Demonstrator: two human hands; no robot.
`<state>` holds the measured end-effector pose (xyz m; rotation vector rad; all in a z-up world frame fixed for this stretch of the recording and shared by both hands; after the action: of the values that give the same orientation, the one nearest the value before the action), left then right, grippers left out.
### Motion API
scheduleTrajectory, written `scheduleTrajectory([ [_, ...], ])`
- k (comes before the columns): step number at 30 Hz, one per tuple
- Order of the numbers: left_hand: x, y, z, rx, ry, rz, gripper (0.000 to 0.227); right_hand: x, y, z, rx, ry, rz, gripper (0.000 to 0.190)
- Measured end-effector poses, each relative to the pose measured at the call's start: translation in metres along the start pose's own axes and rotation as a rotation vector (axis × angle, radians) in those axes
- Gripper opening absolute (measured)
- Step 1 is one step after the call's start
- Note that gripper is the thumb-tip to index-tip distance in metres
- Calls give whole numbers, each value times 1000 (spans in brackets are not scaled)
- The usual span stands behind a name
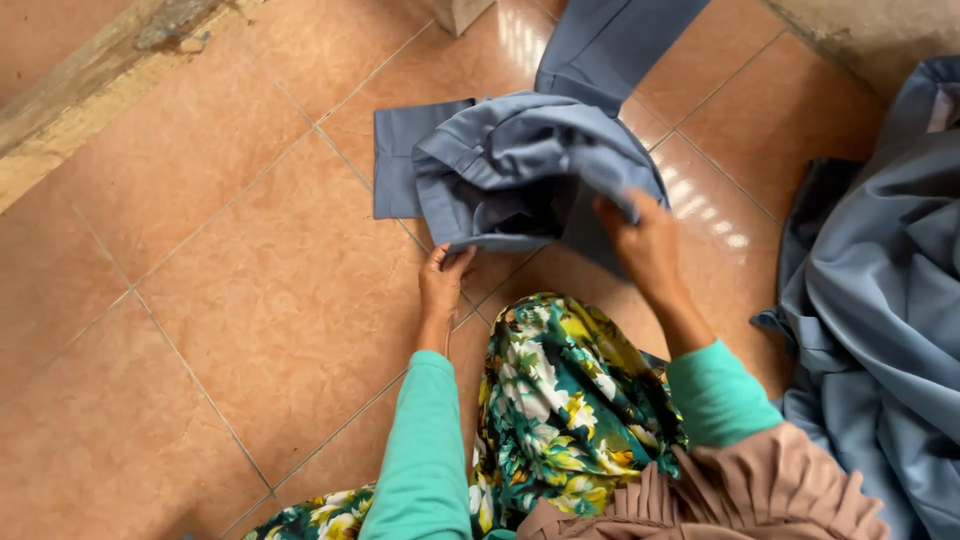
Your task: Folding blue trousers on the floor and organizing them into a stack.
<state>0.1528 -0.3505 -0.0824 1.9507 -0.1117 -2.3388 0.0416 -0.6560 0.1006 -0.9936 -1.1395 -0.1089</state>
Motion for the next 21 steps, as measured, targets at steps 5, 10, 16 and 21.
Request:
scheduleTrajectory([
  [5, -109, 2, 53, -13, -3, 381, 26, 156, -42, -3, -180, -414, -223, 14],
  [10, -156, -34, 72, -163, -1, 512, 43, 231, 8, 39, -315, -805, -143, 21],
  [16, -139, -120, 77, -611, 111, 130, 32, 195, 177, 107, 220, -711, 68, 56],
  [21, -116, -151, 98, -707, -19, 69, 71, 134, 258, 167, 402, -766, 334, 22],
])
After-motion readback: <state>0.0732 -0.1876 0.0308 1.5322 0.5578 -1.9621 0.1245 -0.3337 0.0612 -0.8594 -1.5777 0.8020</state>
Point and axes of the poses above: each hand's wrist, its own z-axis away from the middle knuckle, its own y-axis out of the palm, x = y × z, the point moved 6 cm from there along -z, towards the middle knuckle, and after that the axes turned 15 degrees about y, right-handed, at the moved point
